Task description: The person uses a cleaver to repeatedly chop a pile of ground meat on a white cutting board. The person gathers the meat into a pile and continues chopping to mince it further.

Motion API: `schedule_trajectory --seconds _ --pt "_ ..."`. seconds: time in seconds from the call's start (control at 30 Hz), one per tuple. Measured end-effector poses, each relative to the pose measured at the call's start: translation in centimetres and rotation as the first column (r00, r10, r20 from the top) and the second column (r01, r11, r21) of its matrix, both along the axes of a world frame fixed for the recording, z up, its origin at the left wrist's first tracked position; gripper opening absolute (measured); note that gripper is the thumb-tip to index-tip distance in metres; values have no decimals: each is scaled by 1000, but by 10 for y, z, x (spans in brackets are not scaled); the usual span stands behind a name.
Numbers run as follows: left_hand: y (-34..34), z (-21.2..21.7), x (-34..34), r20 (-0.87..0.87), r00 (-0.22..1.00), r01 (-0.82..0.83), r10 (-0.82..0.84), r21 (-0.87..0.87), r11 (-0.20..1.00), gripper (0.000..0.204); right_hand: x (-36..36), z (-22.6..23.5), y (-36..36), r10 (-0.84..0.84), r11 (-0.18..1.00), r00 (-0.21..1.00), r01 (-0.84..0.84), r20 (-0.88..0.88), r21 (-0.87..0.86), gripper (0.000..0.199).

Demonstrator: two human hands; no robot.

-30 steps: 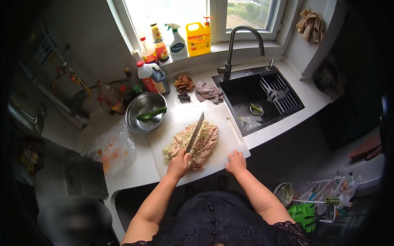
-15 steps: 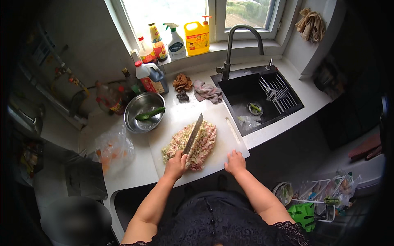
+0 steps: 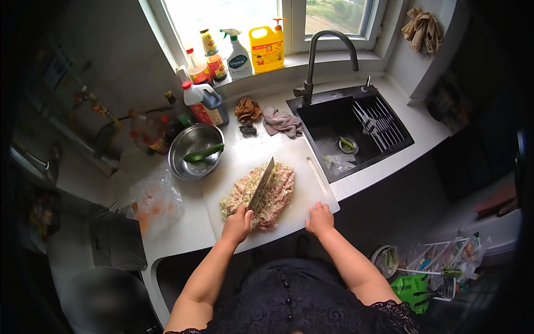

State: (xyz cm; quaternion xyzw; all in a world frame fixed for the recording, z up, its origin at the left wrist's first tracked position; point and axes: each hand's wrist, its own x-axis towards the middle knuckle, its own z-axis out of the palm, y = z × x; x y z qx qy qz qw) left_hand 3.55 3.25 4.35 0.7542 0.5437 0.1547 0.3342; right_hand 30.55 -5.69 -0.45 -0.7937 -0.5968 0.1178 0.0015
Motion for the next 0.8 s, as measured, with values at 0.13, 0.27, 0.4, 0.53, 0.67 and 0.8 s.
schedule_trajectory --seconds 0.13,0.27,0.4,0.53,0.67,0.8 --pt "-1 -9 -1 -59 998 9 -7 28 1000 27 2 0 2 -1 1000 1000 1 -2 31 47" --pt "0 -1 0 36 999 2 -3 11 1000 28 2 -2 0 -1 999 1000 1 -10 42 47" --pt "-5 -3 4 -54 999 1 1 28 1000 29 1 -2 -3 4 1000 1000 -4 -17 14 50" --pt "-4 10 9 16 999 -30 30 25 999 31 2 3 -2 -9 1000 1000 8 -24 -10 54" --pt "-3 -6 5 -77 997 -8 10 32 999 31 2 1 -2 2 1000 1000 -2 -24 -17 54" --pt "1 2 7 -4 1000 -24 24 68 997 24 1 4 1 -6 999 1000 4 -28 -43 54"
